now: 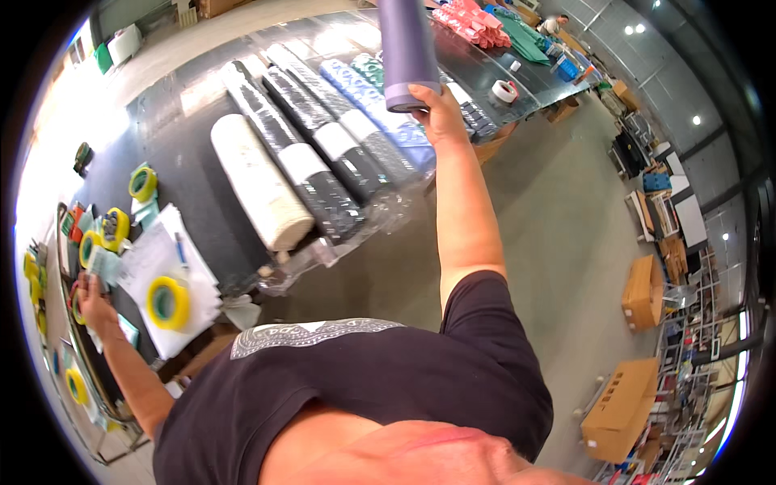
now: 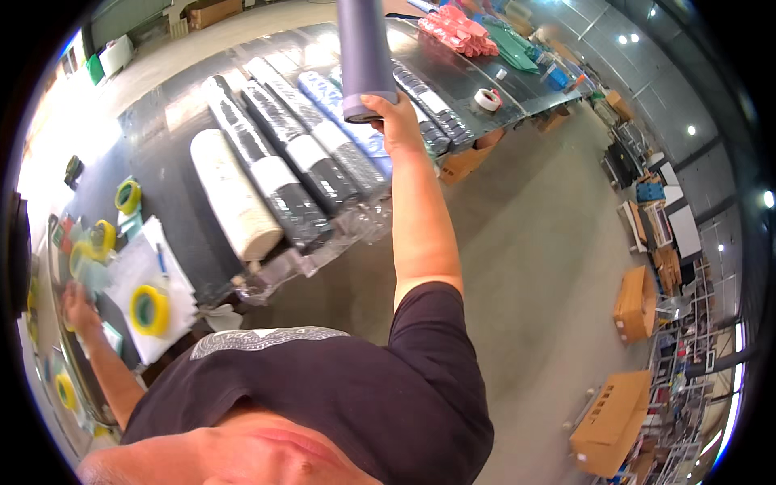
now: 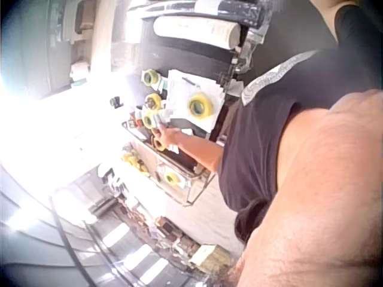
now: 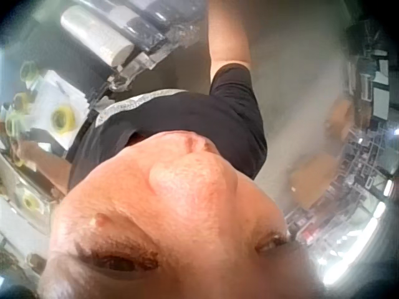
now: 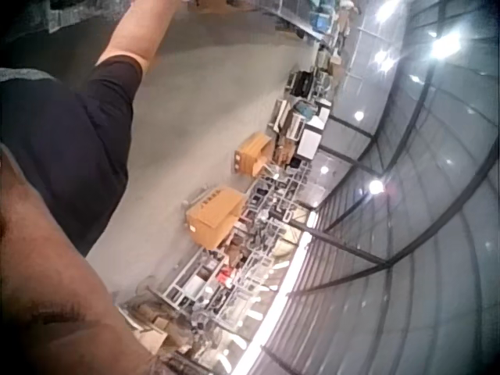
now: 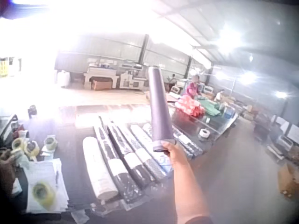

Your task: The person sorts through shipping labels and documents, then selects a rolled item from a table. They place the item into a black plastic mailer, seal it, and affix a shipping label to the package.

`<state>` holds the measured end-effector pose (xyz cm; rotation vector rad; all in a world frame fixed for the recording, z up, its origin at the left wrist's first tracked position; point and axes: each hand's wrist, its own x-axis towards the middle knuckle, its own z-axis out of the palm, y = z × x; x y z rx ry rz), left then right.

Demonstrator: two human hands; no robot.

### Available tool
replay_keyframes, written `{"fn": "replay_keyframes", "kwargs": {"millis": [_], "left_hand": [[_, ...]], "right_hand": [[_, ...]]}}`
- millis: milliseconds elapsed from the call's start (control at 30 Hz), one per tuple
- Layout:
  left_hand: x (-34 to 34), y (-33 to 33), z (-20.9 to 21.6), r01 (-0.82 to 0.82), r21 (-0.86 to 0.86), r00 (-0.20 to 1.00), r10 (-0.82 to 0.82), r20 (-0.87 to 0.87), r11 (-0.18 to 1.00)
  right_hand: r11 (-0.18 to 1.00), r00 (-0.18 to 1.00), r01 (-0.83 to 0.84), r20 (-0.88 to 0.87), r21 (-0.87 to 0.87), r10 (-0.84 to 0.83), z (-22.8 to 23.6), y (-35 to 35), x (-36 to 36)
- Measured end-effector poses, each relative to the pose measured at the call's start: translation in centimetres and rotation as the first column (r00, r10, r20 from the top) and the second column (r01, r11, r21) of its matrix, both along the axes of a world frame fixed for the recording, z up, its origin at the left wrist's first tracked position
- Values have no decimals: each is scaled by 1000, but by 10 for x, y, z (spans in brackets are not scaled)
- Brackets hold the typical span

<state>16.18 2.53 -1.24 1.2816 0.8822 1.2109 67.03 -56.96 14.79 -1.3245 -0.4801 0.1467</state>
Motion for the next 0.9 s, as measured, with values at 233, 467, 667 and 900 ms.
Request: {"fn": "replay_keyframes", "kwargs": {"millis": [233,467,667,900], "left_hand": [[85,-113,76,-105,145,989,88,120,984],[196,-189,110,-75,511,988,132,-76,856],[307,-230,93,-64,558,992,112,-53,828],[439,-347,129,60,448,994,-12,-109,892]], "right_hand": [[963,968,249,-12,-101,-252,0,-160,58],[965,946,262,-201,18,-253,-46,-246,182],[969,915,219,-368,114,-164,-70,-283,275],[958,859,180,-509,223,-43,-96,-370,322]]}}
